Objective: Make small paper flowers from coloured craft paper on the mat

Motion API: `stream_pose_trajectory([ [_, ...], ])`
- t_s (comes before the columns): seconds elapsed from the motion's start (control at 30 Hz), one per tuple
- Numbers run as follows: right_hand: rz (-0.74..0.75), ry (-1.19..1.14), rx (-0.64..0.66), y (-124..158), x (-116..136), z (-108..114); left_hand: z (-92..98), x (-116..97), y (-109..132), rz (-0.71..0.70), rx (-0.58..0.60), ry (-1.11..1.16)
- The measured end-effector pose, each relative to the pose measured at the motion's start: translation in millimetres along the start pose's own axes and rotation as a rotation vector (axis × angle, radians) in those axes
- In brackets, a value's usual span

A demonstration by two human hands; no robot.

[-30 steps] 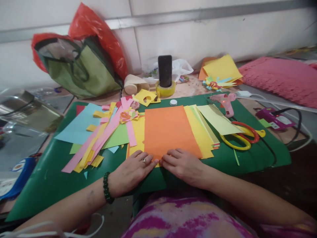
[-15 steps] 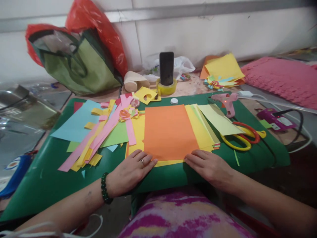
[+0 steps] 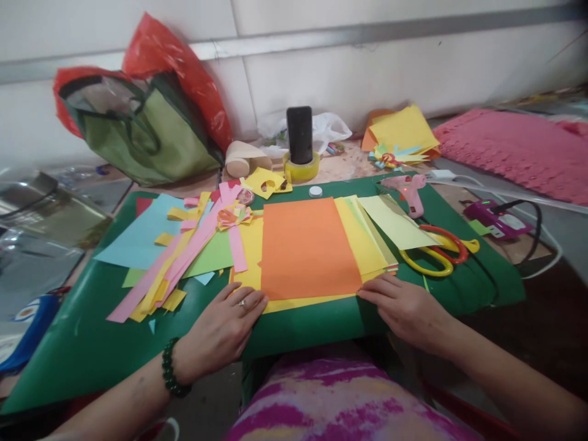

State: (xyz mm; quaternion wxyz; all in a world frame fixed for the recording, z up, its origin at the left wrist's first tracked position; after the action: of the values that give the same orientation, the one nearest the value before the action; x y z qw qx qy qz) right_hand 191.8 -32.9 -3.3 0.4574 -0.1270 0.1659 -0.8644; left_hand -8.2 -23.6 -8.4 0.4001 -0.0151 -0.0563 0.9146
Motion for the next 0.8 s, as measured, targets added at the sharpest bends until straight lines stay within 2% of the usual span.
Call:
stream_pose_trajectory([
  [0.13, -0.044, -0.015, -0.046, -20.5, 1.1, 7.9, 4.8, -2.5, -26.0, 0.040, 0.011, 0.074],
  [0.27, 0.002, -0.039, 0.013, -35.9, 10.5, -9.4, -12.7, -10.6, -44.7, -0.005, 0.077, 0.049],
  [0.4, -0.007, -0.004, 0.071, -40.7, 12.2, -27.0, -24.0, -12.4, -51.0, -0.009, 0.111, -0.015],
  [0.57, -0.010, 0.091, 0.104, -45.3, 14.4, -32.8, -25.2, -11.6, -58.1, -0.001, 0.160, -0.101],
  [0.8, -0.004, 0.092, 0.160, -46.1, 12.6, -38.9, -26.3, -12.2, -66.1, -0.039, 0.154, -0.181],
])
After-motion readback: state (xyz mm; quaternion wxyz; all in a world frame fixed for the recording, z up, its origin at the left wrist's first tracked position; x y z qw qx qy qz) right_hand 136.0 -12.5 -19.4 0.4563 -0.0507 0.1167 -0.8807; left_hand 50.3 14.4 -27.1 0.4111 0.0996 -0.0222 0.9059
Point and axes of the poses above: each hand's wrist, its own y-axis away from the middle knuckle, its own z-axis out of the back of the hand, x = y × z, the point moved 10 cm from there along -y, towards the middle knuckle, and after that the axes turned 10 degrees about z, right-handed, at the moved point
